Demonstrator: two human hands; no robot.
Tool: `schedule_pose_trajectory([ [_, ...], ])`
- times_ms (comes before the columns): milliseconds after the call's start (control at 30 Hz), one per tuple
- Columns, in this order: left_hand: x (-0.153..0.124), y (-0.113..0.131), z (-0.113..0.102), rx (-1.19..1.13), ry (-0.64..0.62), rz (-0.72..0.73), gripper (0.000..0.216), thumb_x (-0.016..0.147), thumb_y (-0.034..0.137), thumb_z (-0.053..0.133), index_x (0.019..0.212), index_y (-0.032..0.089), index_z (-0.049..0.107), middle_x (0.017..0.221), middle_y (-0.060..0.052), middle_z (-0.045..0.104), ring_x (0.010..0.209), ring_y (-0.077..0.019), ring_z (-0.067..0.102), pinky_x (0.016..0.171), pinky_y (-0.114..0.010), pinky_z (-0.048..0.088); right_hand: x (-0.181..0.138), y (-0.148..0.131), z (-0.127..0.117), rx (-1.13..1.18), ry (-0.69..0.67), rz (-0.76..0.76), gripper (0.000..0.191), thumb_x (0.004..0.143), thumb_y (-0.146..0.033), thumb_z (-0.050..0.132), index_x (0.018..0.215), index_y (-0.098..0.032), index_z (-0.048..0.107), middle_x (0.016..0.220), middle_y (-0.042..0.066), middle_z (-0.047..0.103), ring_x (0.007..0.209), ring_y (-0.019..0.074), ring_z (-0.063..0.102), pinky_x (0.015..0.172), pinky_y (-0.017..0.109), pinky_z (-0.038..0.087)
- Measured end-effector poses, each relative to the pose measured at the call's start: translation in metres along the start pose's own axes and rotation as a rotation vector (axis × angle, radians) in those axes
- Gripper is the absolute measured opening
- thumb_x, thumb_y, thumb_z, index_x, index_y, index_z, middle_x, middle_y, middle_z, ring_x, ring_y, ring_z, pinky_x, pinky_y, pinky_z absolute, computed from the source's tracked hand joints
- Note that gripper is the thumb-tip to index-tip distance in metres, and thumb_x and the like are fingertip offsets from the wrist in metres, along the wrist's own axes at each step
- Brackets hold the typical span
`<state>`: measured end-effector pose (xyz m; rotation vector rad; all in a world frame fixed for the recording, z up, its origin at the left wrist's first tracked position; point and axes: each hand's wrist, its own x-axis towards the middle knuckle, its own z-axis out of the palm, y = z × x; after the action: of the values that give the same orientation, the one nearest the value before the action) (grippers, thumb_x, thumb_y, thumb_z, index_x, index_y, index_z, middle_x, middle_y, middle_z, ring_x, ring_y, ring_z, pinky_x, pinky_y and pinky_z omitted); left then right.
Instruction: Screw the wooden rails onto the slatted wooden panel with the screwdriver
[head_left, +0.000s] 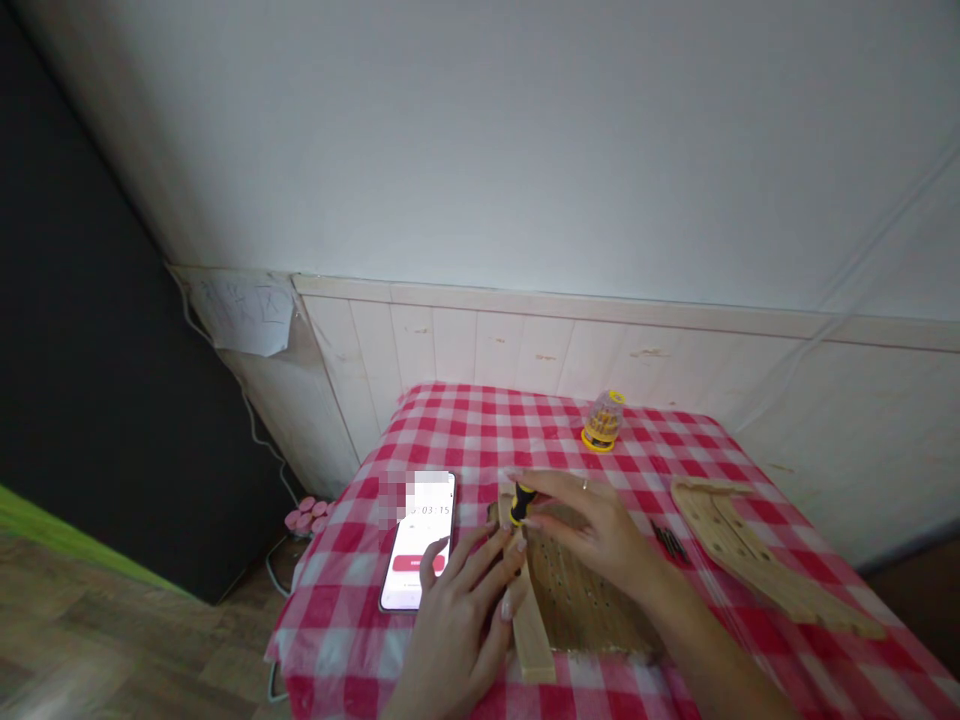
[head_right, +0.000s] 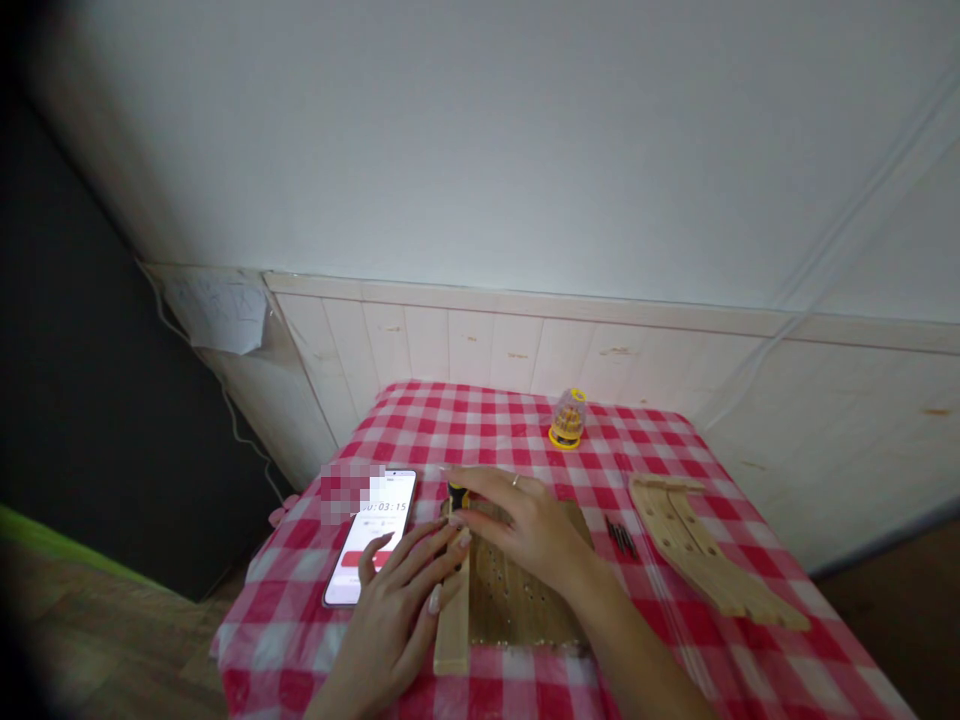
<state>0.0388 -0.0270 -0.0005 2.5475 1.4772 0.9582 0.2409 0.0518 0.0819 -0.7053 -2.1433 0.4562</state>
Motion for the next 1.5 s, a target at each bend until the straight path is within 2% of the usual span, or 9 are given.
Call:
schedule_pose_trajectory([
  [133, 0.001, 0.001, 0.000, -0.001, 0.013, -0.004, 0.059, 0.096, 0.009, 0.049, 0.150, 0.034, 0.055, 0.145, 0.001, 0.066, 0.134, -0.0244, 0.058, 0.109, -0.042, 0.030, 0.003, -0.003, -0.005, 0.010, -0.105, -0.010, 0.040, 0.105, -0.022, 0.051, 0.141, -0.037, 0.063, 0.127, 0.003, 0.078, 0.106, 0.0209, 0.078, 0.090, 0.036, 0.065],
  [400, 0.000, -0.002, 0.002, 0.024, -0.012, 0.017, 0.055, 0.098, 0.010, 0.046, 0.147, 0.033, 0.058, 0.146, -0.001, 0.065, 0.136, -0.0256, 0.056, 0.109, -0.043, 0.030, 0.002, 0.000, -0.004, -0.017, 0.041, 0.120, 0.023, 0.100, -0.032, 0.063, 0.122, -0.031, 0.073, 0.107, 0.005, 0.083, 0.092, 0.0228, 0.081, 0.081, 0.036, 0.067],
  [500, 0.000, -0.003, 0.002, 0.026, -0.014, 0.022, 0.056, 0.098, 0.009, 0.045, 0.147, 0.032, 0.058, 0.147, 0.000, 0.065, 0.137, -0.0245, 0.054, 0.109, -0.043, 0.030, 0.001, 0.004, -0.003, -0.092, 0.127, 0.097, 0.021, 0.098, -0.042, 0.068, 0.112, -0.027, 0.072, 0.094, 0.005, 0.082, 0.081, 0.0226, 0.080, 0.075, 0.035, 0.067],
  [600, 0.000, -0.003, 0.002, 0.018, -0.009, 0.019, 0.056, 0.098, 0.009, 0.046, 0.148, 0.033, 0.057, 0.146, -0.001, 0.065, 0.137, -0.0248, 0.055, 0.109, -0.043, 0.032, 0.000, 0.006, 0.001, -0.142, 0.184, 0.030, 0.023, 0.098, -0.044, 0.067, 0.110, -0.025, 0.067, 0.099, 0.008, 0.081, 0.090, 0.0254, 0.080, 0.079, 0.039, 0.067],
  [800, 0.000, -0.003, 0.002, 0.007, -0.006, 0.007, 0.059, 0.097, 0.009, 0.047, 0.149, 0.034, 0.056, 0.145, -0.001, 0.066, 0.135, -0.0261, 0.057, 0.112, -0.046, 0.030, -0.003, 0.005, 0.010, -0.070, 0.155, 0.074, 0.025, 0.101, -0.044, 0.061, 0.118, -0.025, 0.061, 0.098, 0.008, 0.080, 0.083, 0.0233, 0.081, 0.069, 0.035, 0.067],
  [967, 0.000, -0.002, 0.002, 0.000, -0.011, 0.012, 0.057, 0.097, 0.009, 0.047, 0.147, 0.034, 0.058, 0.145, -0.001, 0.066, 0.135, -0.0258, 0.057, 0.112, -0.046, 0.030, -0.004, 0.005, 0.009, -0.027, 0.145, 0.052, 0.020, 0.101, -0.043, 0.063, 0.113, -0.028, 0.068, 0.097, 0.006, 0.082, 0.085, 0.0226, 0.081, 0.075, 0.035, 0.068],
  [1167, 0.003, 0.002, 0.002, -0.041, 0.054, -0.026, 0.054, 0.099, 0.010, 0.046, 0.145, 0.033, 0.060, 0.142, 0.001, 0.069, 0.133, -0.0243, 0.059, 0.110, -0.044, 0.031, 0.001, -0.005, -0.003, 0.046, -0.127, -0.036, 0.039, 0.105, -0.023, 0.053, 0.142, -0.033, 0.059, 0.146, 0.007, 0.066, 0.133, 0.0237, 0.064, 0.105, 0.042, 0.058],
  [1233, 0.003, 0.001, 0.002, -0.036, 0.037, -0.019, 0.055, 0.098, 0.009, 0.046, 0.146, 0.034, 0.059, 0.144, 0.002, 0.067, 0.133, -0.0241, 0.058, 0.109, -0.044, 0.031, 0.002, -0.008, -0.005, 0.043, -0.138, -0.020, 0.045, 0.105, -0.017, 0.049, 0.145, -0.034, 0.057, 0.150, 0.005, 0.063, 0.135, 0.0227, 0.062, 0.109, 0.043, 0.056],
  [1500, 0.002, 0.000, 0.000, 0.004, -0.021, 0.002, 0.059, 0.097, 0.006, 0.045, 0.149, 0.032, 0.056, 0.147, 0.001, 0.065, 0.137, -0.0244, 0.054, 0.109, -0.045, 0.031, 0.003, 0.003, 0.000, 0.011, 0.065, -0.029, 0.014, 0.102, -0.027, 0.061, 0.115, -0.028, 0.067, 0.108, 0.007, 0.080, 0.098, 0.0216, 0.078, 0.083, 0.034, 0.066],
])
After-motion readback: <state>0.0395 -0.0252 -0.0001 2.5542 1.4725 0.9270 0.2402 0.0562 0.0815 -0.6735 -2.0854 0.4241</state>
